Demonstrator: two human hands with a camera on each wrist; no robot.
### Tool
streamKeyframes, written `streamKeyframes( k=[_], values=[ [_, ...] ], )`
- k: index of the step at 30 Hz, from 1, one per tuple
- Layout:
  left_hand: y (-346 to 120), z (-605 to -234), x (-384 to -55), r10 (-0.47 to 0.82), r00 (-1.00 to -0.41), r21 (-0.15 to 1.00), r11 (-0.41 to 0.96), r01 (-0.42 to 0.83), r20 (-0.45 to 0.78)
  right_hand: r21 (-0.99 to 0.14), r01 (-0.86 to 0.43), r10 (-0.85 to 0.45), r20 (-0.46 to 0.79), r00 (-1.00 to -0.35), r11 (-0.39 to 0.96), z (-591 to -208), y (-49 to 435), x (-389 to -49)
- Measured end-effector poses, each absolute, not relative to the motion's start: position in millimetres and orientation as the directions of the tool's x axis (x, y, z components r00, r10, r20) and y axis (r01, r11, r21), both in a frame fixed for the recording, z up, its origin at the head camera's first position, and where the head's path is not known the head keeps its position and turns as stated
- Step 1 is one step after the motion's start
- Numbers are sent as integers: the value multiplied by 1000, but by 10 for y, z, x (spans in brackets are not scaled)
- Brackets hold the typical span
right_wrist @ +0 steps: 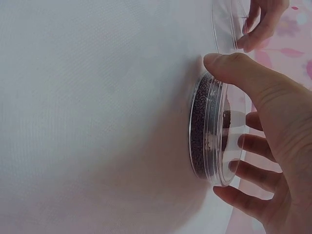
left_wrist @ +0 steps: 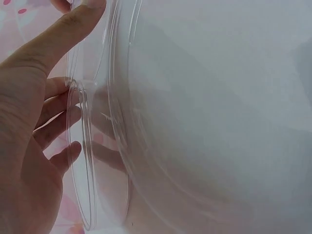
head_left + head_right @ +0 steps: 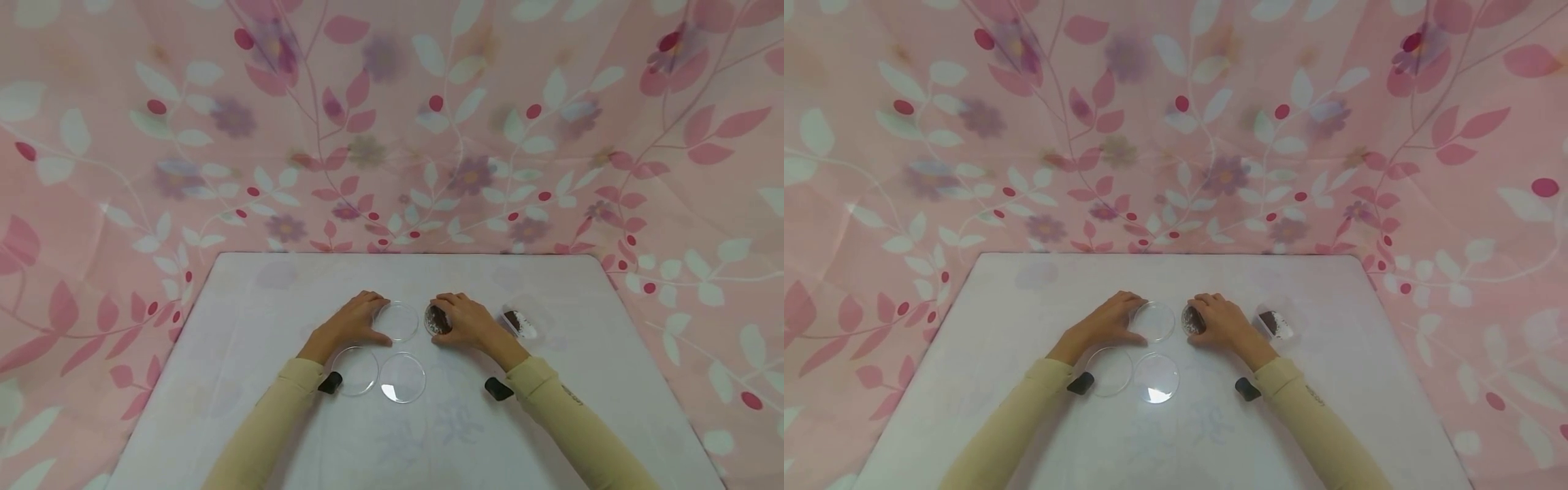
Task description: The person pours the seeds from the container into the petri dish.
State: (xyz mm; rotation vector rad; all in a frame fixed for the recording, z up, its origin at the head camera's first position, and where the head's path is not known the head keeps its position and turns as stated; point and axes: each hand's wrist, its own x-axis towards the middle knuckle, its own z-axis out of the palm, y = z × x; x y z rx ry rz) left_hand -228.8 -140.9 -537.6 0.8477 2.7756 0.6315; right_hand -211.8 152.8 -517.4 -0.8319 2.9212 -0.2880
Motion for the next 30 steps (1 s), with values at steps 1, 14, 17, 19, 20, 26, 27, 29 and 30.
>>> streamKeyframes(
  k=[1, 14, 17, 19, 20, 26, 27, 29, 30],
  values=[
    [-1398, -5370, -2281, 565, -824, 443, 747, 496, -31, -205, -511, -529, -36, -848, 834, -5178, 1531, -2115],
    [-1321, -5400, -2267, 544, -837, 422, 773, 474, -56, -223, -531, -486, 228, -844, 817, -4957, 1718, -1962],
    [-1324, -5404, -2268, 540, -840, 417, 778, 470, -59, -225, -547, -444, 381, -811, 806, -4836, 1921, -1913],
    [-1327, -5405, -2267, 540, -840, 418, 776, 472, -54, -250, -546, -397, 462, -793, 799, -4782, 2089, -1872],
    [-1329, -5403, -2265, 540, -840, 417, 775, 474, -49, -266, -538, -369, 489, -791, 800, -4768, 2174, -1846],
    [-1333, -5398, -2251, 530, -847, 412, 782, 467, -46, -392, -436, -211, 498, -841, 811, -4831, 2591, -1658],
    [-1332, -5400, -2248, 528, -847, 411, 784, 465, -51, -408, -414, -190, 486, -853, 814, -4856, 2641, -1624],
    [-1328, -5400, -2241, 530, -846, 413, 784, 464, -56, -443, -370, -148, 459, -876, 816, -4902, 2727, -1549],
    [-1324, -5399, -2239, 532, -845, 415, 782, 464, -56, -456, -350, -130, 447, -885, 818, -4926, 2765, -1514]
  ],
)
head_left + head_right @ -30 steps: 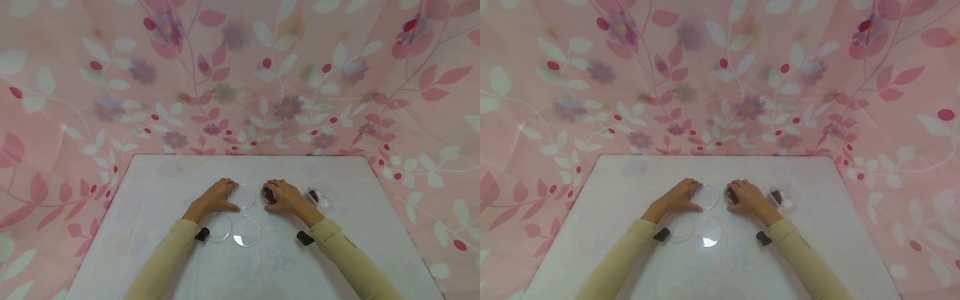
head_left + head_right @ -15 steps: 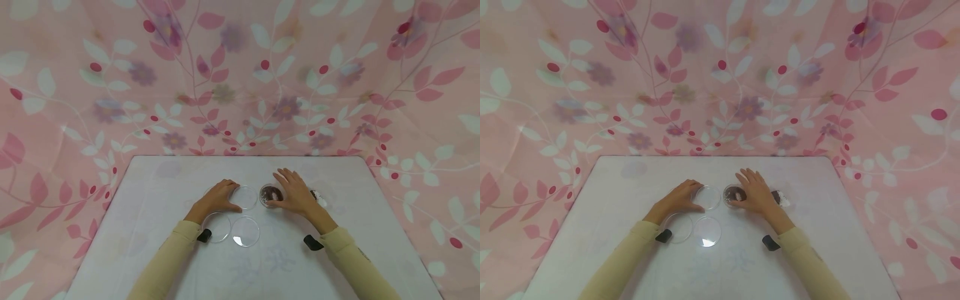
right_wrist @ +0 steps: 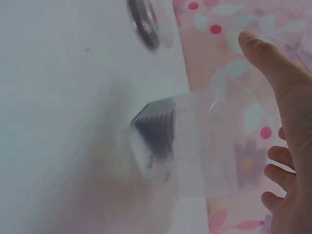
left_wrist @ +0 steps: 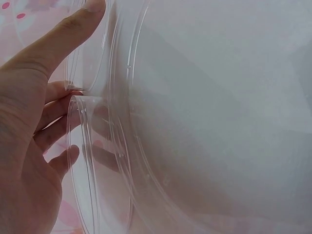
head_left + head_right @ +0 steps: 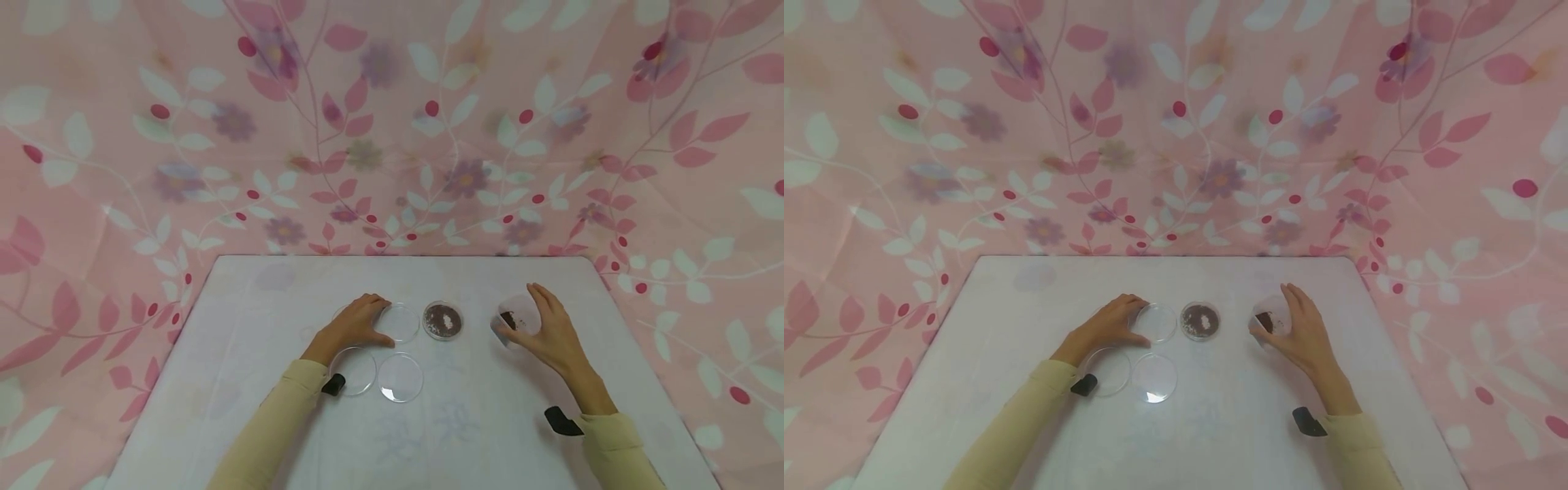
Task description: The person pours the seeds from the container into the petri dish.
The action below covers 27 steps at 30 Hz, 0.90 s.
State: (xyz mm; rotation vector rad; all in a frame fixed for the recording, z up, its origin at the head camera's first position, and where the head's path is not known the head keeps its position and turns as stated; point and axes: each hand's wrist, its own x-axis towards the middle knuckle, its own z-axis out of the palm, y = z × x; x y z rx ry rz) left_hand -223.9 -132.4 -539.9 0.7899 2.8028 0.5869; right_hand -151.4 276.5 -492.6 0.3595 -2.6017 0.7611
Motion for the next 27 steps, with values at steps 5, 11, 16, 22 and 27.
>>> streamKeyframes(
  k=[5, 11, 16, 22, 27],
  values=[
    [-1313, -5395, -2242, 538, -841, 413, 778, 474, -47, -517, -275, -60, 393, -917, 811, -5046, 2914, -1416],
    [-1309, -5385, -2248, 545, -838, 402, 775, 487, -34, -604, -199, -11, 300, -954, 772, -5195, 3027, -1368],
    [-1311, -5373, -2247, 545, -838, 403, 775, 486, -36, -645, -157, 11, 248, -969, 748, -5305, 3061, -1337],
    [-1315, -5358, -2231, 532, -845, 414, 783, 465, -56, -657, -129, 28, 223, -974, 743, -5422, 3077, -1324],
    [-1315, -5353, -2219, 524, -849, 416, 787, 456, -60, -657, -143, 28, 243, -970, 740, -5498, 3077, -1326]
  ],
)
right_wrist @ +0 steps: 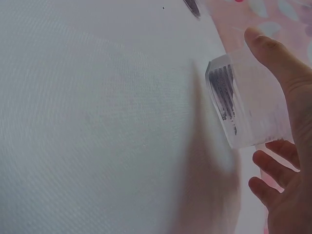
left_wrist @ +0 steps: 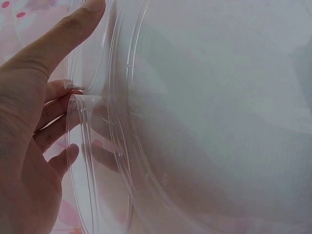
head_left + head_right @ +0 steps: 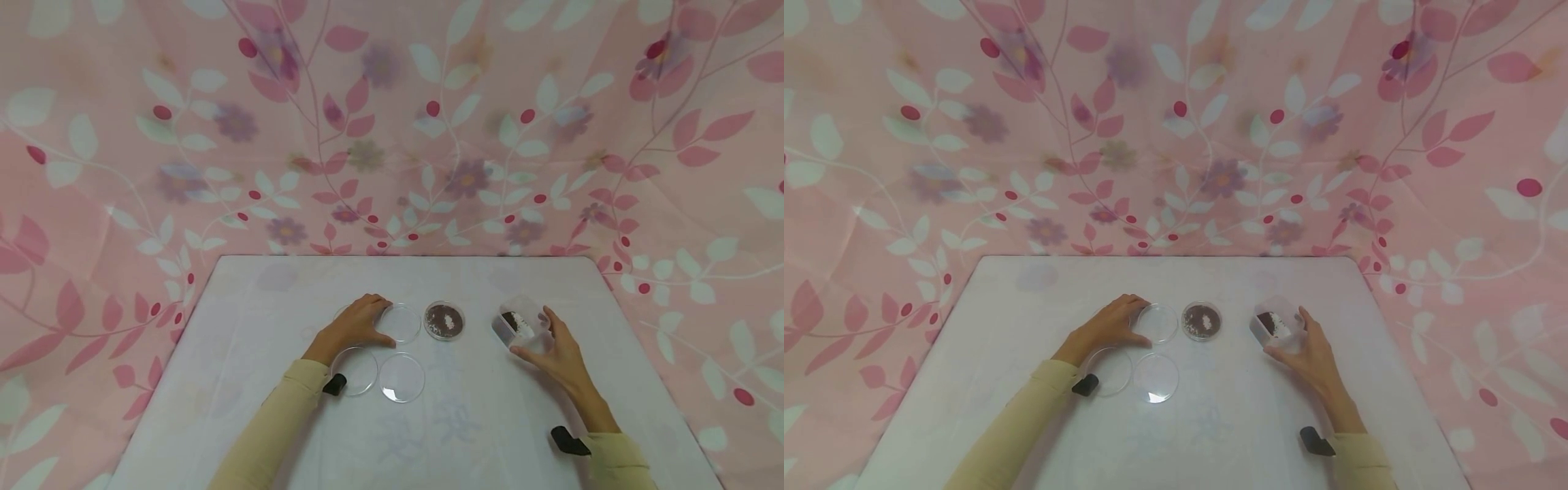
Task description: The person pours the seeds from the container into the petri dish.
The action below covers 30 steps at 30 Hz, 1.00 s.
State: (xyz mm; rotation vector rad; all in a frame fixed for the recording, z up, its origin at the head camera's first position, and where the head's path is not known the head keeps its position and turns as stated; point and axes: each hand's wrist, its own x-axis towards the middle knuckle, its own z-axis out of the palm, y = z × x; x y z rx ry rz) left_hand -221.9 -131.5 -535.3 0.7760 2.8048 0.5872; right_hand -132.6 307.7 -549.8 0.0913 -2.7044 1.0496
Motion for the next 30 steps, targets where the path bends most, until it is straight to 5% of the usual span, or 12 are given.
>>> streamKeyframes(
  k=[30],
  values=[
    [-1324, -5359, -2217, 538, -842, 428, 772, 470, -45, -713, -18, 115, 139, -984, 701, -5618, 3056, -1338]
  ],
)
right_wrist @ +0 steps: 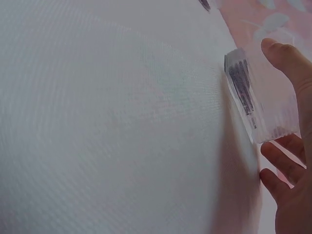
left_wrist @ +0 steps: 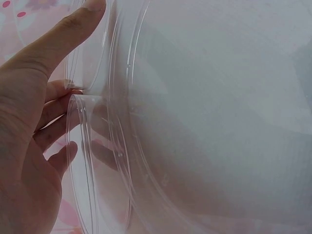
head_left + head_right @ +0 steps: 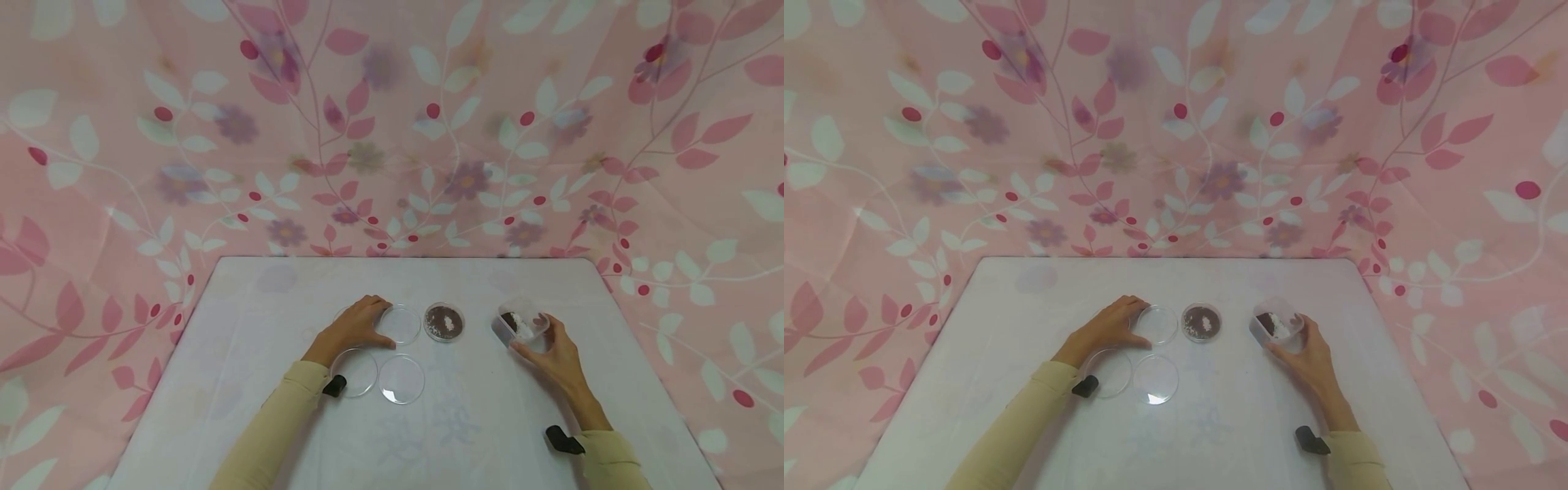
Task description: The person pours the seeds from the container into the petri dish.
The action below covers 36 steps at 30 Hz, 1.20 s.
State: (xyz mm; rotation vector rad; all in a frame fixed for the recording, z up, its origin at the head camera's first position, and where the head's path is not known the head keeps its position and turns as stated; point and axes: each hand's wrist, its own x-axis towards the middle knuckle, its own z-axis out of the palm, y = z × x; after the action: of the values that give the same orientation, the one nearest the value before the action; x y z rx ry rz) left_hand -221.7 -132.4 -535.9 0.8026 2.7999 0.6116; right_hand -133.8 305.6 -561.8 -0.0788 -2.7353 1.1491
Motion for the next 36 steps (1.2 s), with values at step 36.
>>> streamKeyframes(
  k=[36],
  values=[
    [-1341, -5381, -2243, 547, -835, 406, 776, 484, -51, -602, -443, -132, 489, -862, 664, -5164, 2391, -1863]
  ],
)
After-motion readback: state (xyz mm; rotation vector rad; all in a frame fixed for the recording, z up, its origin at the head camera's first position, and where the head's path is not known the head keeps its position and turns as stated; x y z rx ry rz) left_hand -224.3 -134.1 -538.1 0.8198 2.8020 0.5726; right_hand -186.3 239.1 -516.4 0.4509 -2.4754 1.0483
